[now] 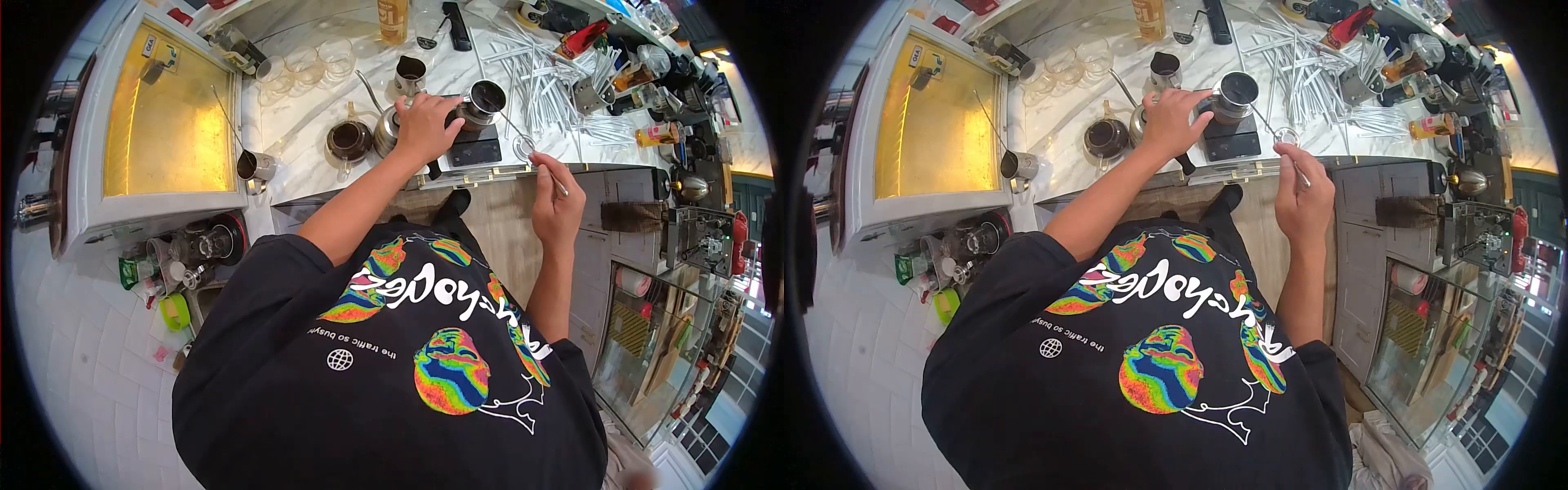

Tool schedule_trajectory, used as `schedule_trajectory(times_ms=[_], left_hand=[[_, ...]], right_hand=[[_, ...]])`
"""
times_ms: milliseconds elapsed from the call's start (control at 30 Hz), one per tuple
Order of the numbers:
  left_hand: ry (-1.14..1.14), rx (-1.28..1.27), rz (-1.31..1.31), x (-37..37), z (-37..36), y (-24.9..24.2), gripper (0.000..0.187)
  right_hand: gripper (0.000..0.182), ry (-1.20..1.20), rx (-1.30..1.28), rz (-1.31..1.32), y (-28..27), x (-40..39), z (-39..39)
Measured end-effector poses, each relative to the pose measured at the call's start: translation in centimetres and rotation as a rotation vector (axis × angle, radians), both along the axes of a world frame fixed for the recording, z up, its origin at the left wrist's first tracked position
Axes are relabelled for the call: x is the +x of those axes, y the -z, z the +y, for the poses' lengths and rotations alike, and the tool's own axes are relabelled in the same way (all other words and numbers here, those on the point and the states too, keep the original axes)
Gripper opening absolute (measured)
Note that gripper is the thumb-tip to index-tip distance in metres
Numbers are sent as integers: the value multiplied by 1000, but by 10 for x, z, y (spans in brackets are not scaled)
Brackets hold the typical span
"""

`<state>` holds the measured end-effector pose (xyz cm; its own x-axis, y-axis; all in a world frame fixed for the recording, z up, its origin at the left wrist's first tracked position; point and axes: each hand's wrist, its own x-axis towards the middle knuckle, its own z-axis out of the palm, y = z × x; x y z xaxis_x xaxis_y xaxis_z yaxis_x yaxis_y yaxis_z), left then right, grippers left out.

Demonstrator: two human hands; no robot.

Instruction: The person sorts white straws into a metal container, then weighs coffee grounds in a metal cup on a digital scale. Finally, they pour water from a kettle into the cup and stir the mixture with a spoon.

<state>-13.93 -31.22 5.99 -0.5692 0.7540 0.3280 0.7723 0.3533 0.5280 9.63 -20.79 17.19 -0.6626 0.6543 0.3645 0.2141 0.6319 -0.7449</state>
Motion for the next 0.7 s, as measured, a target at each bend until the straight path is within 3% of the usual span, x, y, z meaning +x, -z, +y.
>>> schedule_trajectory(times_ms=[67,267,467,700], left_hand=[[0,3,0,0,0,-1,42],[2,-19,11,-1,-1,1,42],[-2,-25,2,0,-1,-1,43],[-1,-27,11,0,0,-1,43]], right_hand=[[18,-20,35,-1,-1,-7,-4],[18,56,-193,89,2,-11,4],[18,-28,-4,-2,-5,-5,-4],[18,56,-167,67,1,-5,6]])
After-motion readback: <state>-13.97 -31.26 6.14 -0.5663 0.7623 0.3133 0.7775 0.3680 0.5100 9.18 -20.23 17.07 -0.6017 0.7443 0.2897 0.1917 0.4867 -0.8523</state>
